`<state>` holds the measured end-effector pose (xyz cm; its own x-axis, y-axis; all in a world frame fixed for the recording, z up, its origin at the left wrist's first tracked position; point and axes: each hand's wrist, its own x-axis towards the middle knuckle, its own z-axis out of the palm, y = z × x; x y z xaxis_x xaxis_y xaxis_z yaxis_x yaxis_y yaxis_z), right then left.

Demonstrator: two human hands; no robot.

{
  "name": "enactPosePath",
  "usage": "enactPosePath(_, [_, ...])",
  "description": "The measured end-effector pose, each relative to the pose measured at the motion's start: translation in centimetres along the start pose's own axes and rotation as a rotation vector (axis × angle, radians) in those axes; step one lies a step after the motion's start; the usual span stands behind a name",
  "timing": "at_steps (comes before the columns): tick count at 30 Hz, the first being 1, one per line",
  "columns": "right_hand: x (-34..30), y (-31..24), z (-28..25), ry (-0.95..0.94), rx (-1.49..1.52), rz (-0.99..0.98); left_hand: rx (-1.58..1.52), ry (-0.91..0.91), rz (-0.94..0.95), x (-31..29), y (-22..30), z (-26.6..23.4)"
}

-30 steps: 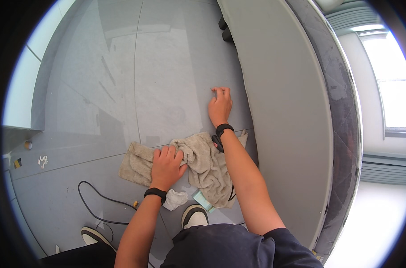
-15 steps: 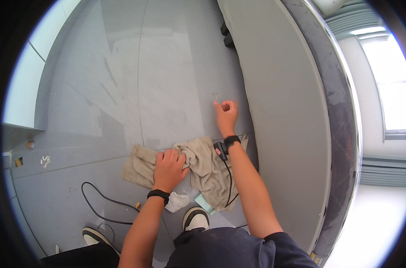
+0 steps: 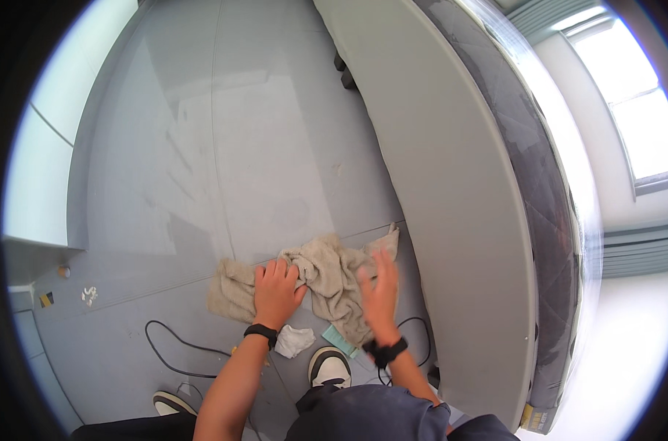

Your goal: The person wipes the floor by hand using a cloth, moving it across the surface and picking up small debris from the floor between the bed and a cabinet.

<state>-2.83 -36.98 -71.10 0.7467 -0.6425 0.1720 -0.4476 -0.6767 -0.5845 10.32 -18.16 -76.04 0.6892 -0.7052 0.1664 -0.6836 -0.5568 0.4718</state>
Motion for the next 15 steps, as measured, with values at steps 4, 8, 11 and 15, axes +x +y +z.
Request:
enactPosePath(4, [-5.0, 3.1, 4.4, -0.138, -0.168, 0.276, -0.035, -0.032, -0.06, 0.3, 2.4, 1.0])
enactPosePath(8, [7.3, 7.0, 6.6, 0.119, -0.378, 0.363, -0.232, -0.177, 0.215, 2.0, 4.8, -0.1])
enactPosePath(11, [19.3, 9.1, 6.5, 0.111, -0.362, 0.237, -0.266, -0.165, 0.286, 4.4, 3.9, -0.2])
enactPosePath(15, [27.9, 5.0, 12.6, -0.053, -0.282, 0.225, -0.24, -0.089, 0.094, 4.6, 0.1, -1.1])
